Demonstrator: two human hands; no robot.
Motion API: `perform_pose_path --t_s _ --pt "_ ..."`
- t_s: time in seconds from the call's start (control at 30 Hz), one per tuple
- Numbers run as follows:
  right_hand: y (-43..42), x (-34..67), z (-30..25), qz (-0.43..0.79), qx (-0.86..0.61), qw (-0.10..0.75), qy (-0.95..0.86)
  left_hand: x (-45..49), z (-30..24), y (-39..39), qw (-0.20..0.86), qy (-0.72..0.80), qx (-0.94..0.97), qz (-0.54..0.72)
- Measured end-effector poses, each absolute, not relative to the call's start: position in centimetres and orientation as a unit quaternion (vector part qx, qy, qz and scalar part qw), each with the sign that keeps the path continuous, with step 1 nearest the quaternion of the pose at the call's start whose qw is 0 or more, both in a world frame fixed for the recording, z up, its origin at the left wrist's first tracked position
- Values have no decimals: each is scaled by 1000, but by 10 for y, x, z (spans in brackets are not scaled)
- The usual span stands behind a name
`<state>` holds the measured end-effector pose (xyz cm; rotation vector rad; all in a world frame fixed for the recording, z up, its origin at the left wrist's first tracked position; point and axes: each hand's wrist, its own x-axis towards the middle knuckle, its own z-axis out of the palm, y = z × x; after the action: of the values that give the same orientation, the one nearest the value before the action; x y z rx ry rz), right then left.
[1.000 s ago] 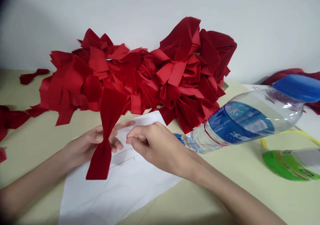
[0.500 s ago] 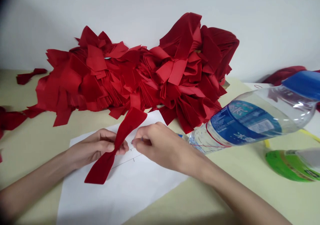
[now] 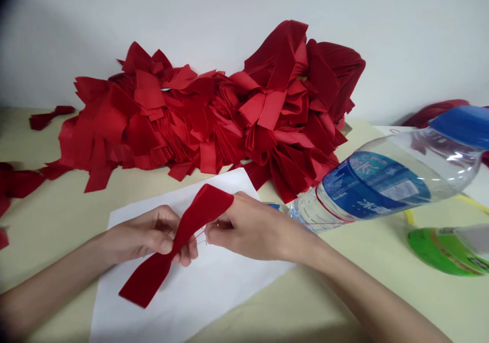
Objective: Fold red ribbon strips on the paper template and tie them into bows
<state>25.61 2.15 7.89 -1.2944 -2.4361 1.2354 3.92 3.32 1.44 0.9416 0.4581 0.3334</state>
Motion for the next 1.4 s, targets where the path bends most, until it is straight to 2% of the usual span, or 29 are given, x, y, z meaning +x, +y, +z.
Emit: perform_pose_path --t_s 0.27,0.37,0.47,0.53,0.63,0.73,0.9,1.13,1.3,1.4 --pt "30 266 80 438 -404 -19 -803 41 7 31 857 237 407 209" --pt "28 263 80 479 -416 33 -772 45 5 28 857 256 379 239" --pt "25 256 78 537 -374 115 -747 47 4 25 860 277 351 248" --pt "24 253 76 571 -356 138 -726 48 4 24 863 274 345 247" --pt "24 251 71 600 -390 122 -688 49 6 24 865 265 346 250" --pt "25 253 68 578 -435 121 -680 48 6 25 863 264 356 242" --pt "28 258 71 554 -409 137 -712 45 5 25 864 247 373 232" --pt "33 262 74 555 -420 69 -715 43 3 25 861 266 359 242" --pt "32 255 66 619 -400 93 -670 46 2 26 855 274 366 248" --pt "32 253 64 610 -429 122 -654 46 1 26 853 280 368 242"
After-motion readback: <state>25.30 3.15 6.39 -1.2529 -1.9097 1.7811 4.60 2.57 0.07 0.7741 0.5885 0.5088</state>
